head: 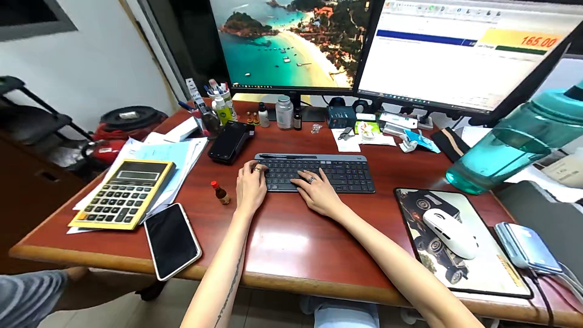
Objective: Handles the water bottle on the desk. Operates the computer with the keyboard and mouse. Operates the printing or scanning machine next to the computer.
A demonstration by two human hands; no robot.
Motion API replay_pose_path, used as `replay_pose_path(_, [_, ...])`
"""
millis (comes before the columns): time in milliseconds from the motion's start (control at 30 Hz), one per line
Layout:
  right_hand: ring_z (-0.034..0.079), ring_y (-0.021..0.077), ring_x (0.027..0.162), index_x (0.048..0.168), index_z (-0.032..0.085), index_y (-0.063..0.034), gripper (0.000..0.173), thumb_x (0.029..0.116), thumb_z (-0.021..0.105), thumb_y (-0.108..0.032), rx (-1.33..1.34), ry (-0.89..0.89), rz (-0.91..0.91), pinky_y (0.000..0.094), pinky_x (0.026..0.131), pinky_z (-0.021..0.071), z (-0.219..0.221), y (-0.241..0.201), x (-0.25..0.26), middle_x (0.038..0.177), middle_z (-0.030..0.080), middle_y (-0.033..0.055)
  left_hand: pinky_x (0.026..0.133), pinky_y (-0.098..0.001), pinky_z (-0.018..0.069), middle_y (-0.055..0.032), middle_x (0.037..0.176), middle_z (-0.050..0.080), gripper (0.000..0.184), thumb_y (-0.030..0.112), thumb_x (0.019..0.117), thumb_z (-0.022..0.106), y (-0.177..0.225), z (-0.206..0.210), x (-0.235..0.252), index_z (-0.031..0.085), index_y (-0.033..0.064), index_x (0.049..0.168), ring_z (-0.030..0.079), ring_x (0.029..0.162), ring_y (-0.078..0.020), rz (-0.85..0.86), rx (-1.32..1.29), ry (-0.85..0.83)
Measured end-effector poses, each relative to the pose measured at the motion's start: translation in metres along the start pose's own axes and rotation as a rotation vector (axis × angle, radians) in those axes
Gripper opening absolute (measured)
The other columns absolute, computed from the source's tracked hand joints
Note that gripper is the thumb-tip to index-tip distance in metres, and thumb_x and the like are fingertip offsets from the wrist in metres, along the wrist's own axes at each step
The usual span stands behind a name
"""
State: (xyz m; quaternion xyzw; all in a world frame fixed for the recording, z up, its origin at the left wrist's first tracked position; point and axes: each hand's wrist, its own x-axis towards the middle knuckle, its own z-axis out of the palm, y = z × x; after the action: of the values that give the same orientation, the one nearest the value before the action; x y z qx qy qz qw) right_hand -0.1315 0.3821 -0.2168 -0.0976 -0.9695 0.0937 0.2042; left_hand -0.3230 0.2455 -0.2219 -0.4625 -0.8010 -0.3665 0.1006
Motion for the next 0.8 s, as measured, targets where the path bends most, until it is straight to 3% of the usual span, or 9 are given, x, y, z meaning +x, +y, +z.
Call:
replay_pose_path(100, [0.055, 0.0372, 0.135, 0.132, 0.068, -0.0092, 0.034, 0.1050, 0.048, -0.016, 0.026, 0.090, 0.048, 0.0637, 0.116, 0.0347, -0.001, 0.006, 0.004, 0.141, 0.061, 0.0186, 0.101, -0.0607, 0.0462, -0.0245, 0.144, 0.054, 0.029, 0.004, 0.1028, 0.047, 0.001, -0.002, 0.001, 0.070, 0.0018, 0.120, 0.055, 0.126, -0.0463, -0.027, -0.009, 0.041])
replay_pose_path(167, [0.056, 0.0378, 0.134, 0.131, 0.069, -0.0073, 0.033, 0.1049, 0.049, -0.013, 0.049, 0.113, 0.109, 0.0611, 0.114, 0.0379, -0.003, 0.007, 0.007, 0.140, 0.062, 0.0199, 0.100, -0.0601, 0.0476, -0.0242, 0.145, 0.053, 0.029, 0.001, 0.1015, 0.047, 0.002, -0.004, 0.001, 0.071, 0.0017, 0.118, 0.056, 0.125, -0.0461, -0.027, -0.019, 0.049])
replay_pose_path(367, [0.056, 0.0376, 0.134, 0.130, 0.069, -0.0096, 0.033, 0.1027, 0.051, -0.011, 0.049, 0.098, 0.116, 0.0615, 0.114, 0.0374, -0.002, 0.000, 0.016, 0.138, 0.063, 0.0192, 0.102, -0.0602, 0.0458, -0.0205, 0.144, 0.057, 0.028, -0.003, 0.0981, 0.049, 0.003, -0.008, -0.002, 0.076, 0.0025, 0.099, 0.056, 0.129, -0.0429, 0.022, -0.052, 0.065])
replay_pose_path(567, [0.059, 0.0435, 0.126, 0.126, 0.069, -0.0009, 0.029, 0.1030, 0.052, -0.008, 0.040, 0.209, 0.291, 0.0575, 0.107, 0.0461, -0.039, 0.016, -0.005, 0.135, 0.062, 0.0249, 0.102, -0.0606, 0.0460, -0.0220, 0.145, 0.055, 0.028, -0.003, 0.0986, 0.049, 0.003, -0.005, -0.005, 0.076, 0.0034, 0.102, 0.056, 0.128, -0.0437, -0.001, -0.058, 0.040])
replay_pose_path(700, [0.055, 0.0428, 0.131, 0.125, 0.072, -0.0048, 0.030, 0.1027, 0.052, -0.008, 0.036, 0.208, 0.280, 0.0601, 0.111, 0.0404, -0.039, 0.030, -0.016, 0.140, 0.060, 0.0236, 0.101, -0.0600, 0.0471, -0.0224, 0.144, 0.055, 0.028, -0.003, 0.0988, 0.049, 0.005, -0.007, -0.003, 0.076, 0.0038, 0.103, 0.057, 0.127, -0.0438, -0.003, -0.068, 0.045])
replay_pose_path(800, [0.056, 0.0429, 0.131, 0.122, 0.073, -0.0041, 0.030, 0.1001, 0.052, -0.003, 0.027, 0.239, 0.278, 0.0590, 0.110, 0.0421, -0.044, 0.026, -0.020, 0.140, 0.060, 0.0229, 0.101, -0.0591, 0.0482, -0.0230, 0.143, 0.056, 0.029, -0.004, 0.0981, 0.049, 0.004, -0.006, -0.004, 0.076, 0.0040, 0.102, 0.058, 0.126, -0.0435, 0.014, -0.085, 0.063])
